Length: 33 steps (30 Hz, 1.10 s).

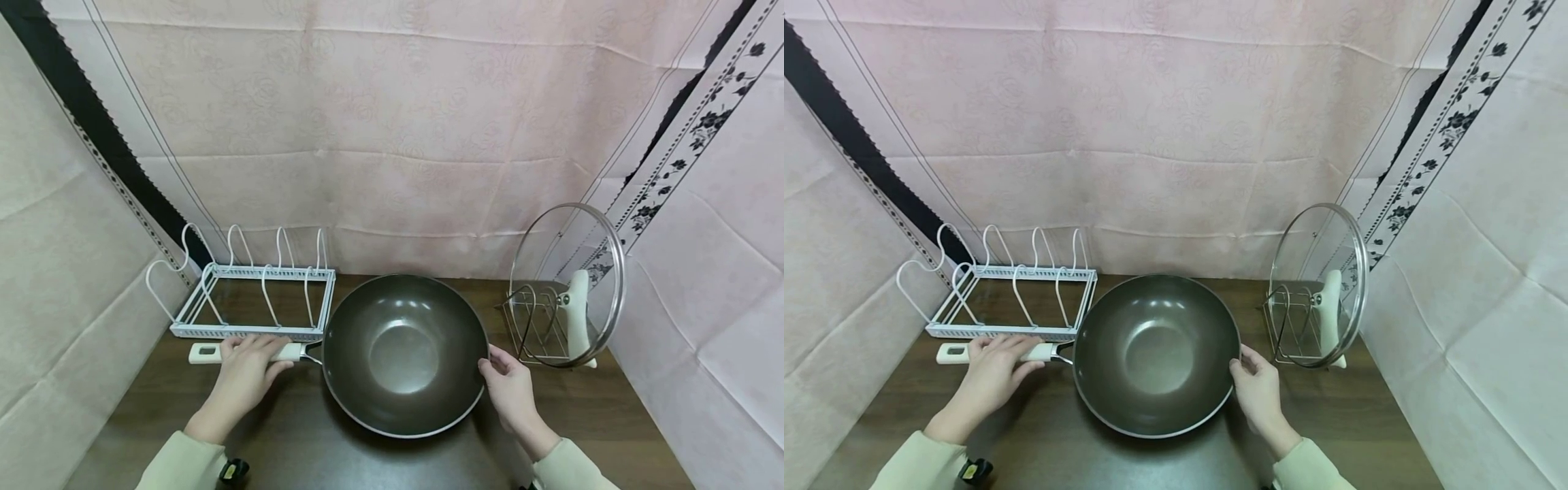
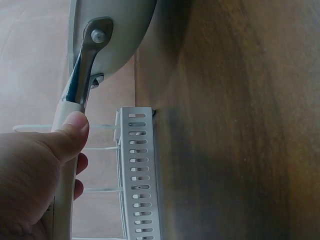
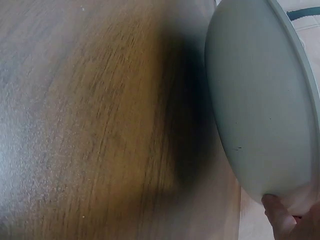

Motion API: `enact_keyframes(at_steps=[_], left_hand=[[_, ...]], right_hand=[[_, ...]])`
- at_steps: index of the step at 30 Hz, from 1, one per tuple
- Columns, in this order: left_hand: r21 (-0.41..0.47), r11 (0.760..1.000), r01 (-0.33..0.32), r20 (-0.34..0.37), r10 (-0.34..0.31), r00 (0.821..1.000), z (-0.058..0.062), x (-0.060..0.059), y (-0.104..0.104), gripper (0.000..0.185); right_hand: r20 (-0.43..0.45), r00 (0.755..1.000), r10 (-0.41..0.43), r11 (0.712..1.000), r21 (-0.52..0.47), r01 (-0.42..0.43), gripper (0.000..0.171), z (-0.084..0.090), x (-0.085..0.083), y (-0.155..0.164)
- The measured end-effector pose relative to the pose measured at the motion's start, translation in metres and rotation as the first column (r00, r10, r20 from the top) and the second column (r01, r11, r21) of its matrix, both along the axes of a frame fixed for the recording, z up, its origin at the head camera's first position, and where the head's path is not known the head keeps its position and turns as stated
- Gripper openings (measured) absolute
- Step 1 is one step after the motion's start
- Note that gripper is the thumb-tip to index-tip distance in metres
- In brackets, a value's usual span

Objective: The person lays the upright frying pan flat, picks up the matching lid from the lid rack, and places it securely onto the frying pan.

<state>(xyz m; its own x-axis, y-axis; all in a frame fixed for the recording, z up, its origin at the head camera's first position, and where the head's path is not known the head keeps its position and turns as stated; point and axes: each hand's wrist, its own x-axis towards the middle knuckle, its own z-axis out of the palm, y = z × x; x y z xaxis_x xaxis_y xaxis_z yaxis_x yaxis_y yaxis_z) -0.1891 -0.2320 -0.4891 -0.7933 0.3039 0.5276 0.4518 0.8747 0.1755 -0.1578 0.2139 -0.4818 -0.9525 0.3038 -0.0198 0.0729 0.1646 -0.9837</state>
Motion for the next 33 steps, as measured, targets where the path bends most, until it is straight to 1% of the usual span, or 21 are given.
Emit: enact_keyframes(at_steps=[10,15,22,33], left_hand=[[-0.013,1.0,0.028,0.002,-0.028,1.0,0.0019,-0.0013,-0.0013,0.043],[-0.013,0.999,0.033,-0.007,-0.033,0.999,0.0024,-0.0014,-0.0019,0.042],[-0.03,0.999,0.04,-0.003,-0.04,0.999,0.0008,-0.002,-0.0034,0.042],[-0.049,0.998,0.05,-0.021,-0.051,0.998,0.0024,-0.0021,-0.0073,0.041]], right_hand=[[0.022,1.0,-0.002,1.0,0.014,0.002,0.035,-0.0061,0.0015,0.0006],[0.016,1.0,0.0,1.0,0.002,0.0,0.034,-0.0061,0.0005,0.0002],[0.013,1.0,-0.002,1.0,0.014,0.002,0.034,-0.0056,0.0004,-0.0016],[0.043,0.999,-0.008,1.0,0.015,0.007,0.035,-0.0078,0.0037,-0.0041]])
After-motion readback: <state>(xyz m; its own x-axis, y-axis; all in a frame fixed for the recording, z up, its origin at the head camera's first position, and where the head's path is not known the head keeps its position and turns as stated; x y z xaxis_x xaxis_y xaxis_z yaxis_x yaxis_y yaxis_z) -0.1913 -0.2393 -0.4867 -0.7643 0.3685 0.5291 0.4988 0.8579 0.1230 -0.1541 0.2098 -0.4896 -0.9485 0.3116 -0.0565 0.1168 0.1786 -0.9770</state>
